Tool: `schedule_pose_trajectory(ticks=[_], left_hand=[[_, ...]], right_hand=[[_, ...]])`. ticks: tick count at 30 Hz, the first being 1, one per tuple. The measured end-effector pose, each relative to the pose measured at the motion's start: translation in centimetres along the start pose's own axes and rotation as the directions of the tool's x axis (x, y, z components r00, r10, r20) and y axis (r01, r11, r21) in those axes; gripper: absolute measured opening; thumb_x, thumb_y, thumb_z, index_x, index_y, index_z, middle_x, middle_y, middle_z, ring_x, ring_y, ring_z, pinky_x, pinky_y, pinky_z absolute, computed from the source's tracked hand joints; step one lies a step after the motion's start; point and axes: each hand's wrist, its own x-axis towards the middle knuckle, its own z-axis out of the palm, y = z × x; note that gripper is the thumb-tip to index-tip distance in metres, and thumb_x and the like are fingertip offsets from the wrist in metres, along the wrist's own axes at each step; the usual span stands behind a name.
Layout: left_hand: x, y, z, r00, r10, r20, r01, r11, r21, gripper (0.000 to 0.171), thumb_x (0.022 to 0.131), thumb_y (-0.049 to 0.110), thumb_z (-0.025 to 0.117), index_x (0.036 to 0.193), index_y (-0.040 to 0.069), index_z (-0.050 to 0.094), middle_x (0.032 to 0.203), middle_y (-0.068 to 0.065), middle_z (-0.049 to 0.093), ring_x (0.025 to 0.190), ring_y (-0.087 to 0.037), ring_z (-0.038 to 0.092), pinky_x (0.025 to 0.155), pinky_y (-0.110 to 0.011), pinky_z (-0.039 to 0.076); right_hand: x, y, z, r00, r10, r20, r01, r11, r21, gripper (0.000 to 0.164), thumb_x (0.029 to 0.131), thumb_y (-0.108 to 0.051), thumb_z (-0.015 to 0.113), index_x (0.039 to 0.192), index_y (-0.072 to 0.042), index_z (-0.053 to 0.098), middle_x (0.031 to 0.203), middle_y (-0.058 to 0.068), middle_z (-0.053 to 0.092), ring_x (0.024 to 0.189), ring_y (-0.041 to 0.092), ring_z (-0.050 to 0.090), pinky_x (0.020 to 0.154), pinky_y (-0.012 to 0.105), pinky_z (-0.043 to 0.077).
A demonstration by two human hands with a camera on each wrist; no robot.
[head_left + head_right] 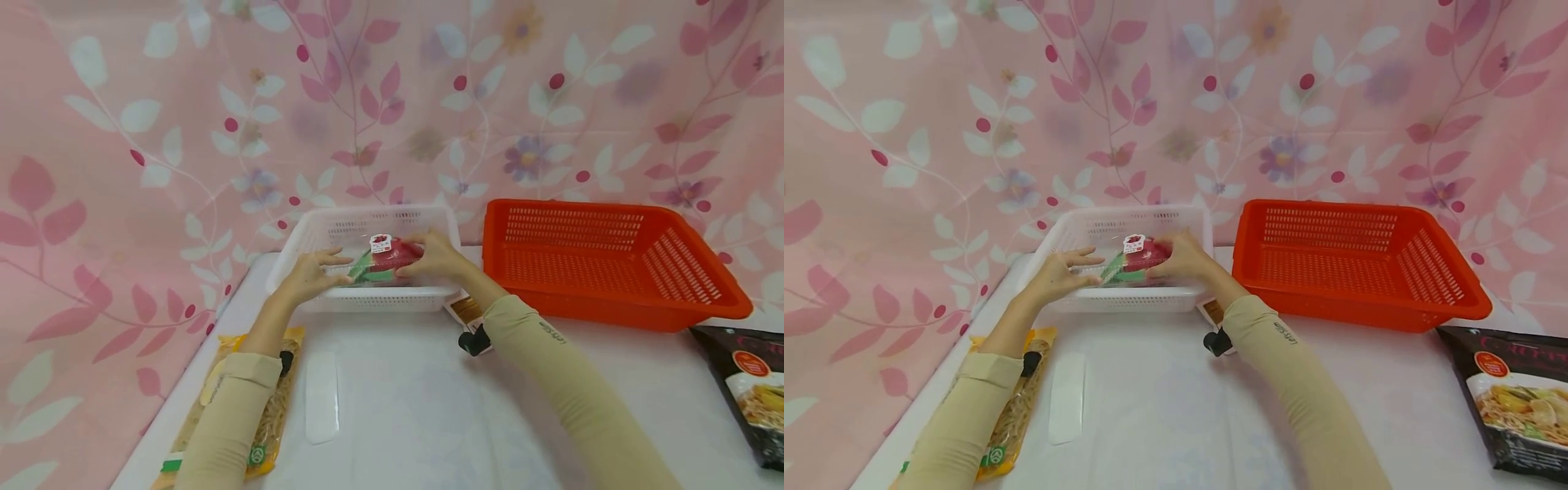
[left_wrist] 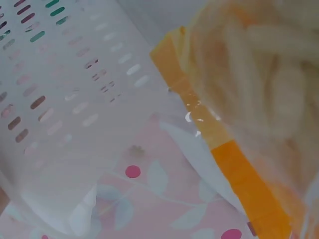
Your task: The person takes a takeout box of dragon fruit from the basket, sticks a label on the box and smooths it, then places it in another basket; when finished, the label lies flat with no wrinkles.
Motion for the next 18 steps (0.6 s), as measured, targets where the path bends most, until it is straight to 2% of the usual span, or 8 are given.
schedule_pose_trajectory(ticks=[4,8,13,18], left_hand=[[-0.05,-0.10,0.15,1.000,0.027,-0.014,-0.027,1.000,0.003,0.047,0.075,0.023,0.076,0.117,0.008,0.064,0.133,-0.015,0.048,0.125,-0.038,0.037,0.092,-0.053,0.039],[0.07,0.08,0.06,1.000,0.008,-0.018,-0.008,1.000,-0.015,0.046,0.075,0.022,0.076,0.117,0.007,0.064,0.131,-0.013,0.050,0.125,-0.036,0.038,0.093,-0.053,0.038],[0.27,0.22,-0.07,0.999,-0.045,-0.003,0.045,0.999,-0.013,0.047,0.076,0.025,0.075,0.117,0.007,0.063,0.132,-0.010,0.050,0.127,-0.034,0.035,0.101,-0.052,0.029],[0.16,-0.05,0.00,0.996,-0.081,0.023,0.081,0.997,-0.007,0.045,0.077,0.030,0.074,0.117,0.011,0.064,0.134,-0.007,0.048,0.130,-0.031,0.032,0.102,-0.051,0.028]], right_hand=[[0.23,0.23,0.22,1.000,0.003,0.009,-0.003,1.000,0.013,0.069,0.068,-0.035,0.079,0.128,-0.015,0.053,0.134,0.011,0.043,0.129,0.032,0.025,0.102,0.054,0.025],[0.33,0.09,0.17,1.000,0.000,0.027,0.001,1.000,-0.002,0.066,0.071,-0.034,0.078,0.129,-0.015,0.051,0.138,0.010,0.041,0.134,0.034,0.015,0.104,0.056,0.019],[0.48,-0.04,0.19,0.997,-0.019,0.078,0.023,0.998,-0.052,0.066,0.073,-0.034,0.076,0.129,-0.014,0.048,0.135,0.008,0.042,0.130,0.030,0.022,0.104,0.054,0.022],[0.58,0.18,0.58,0.993,-0.012,0.117,0.022,0.996,-0.083,0.064,0.075,-0.038,0.074,0.129,-0.015,0.046,0.133,0.007,0.041,0.125,0.027,0.027,0.102,0.051,0.026]])
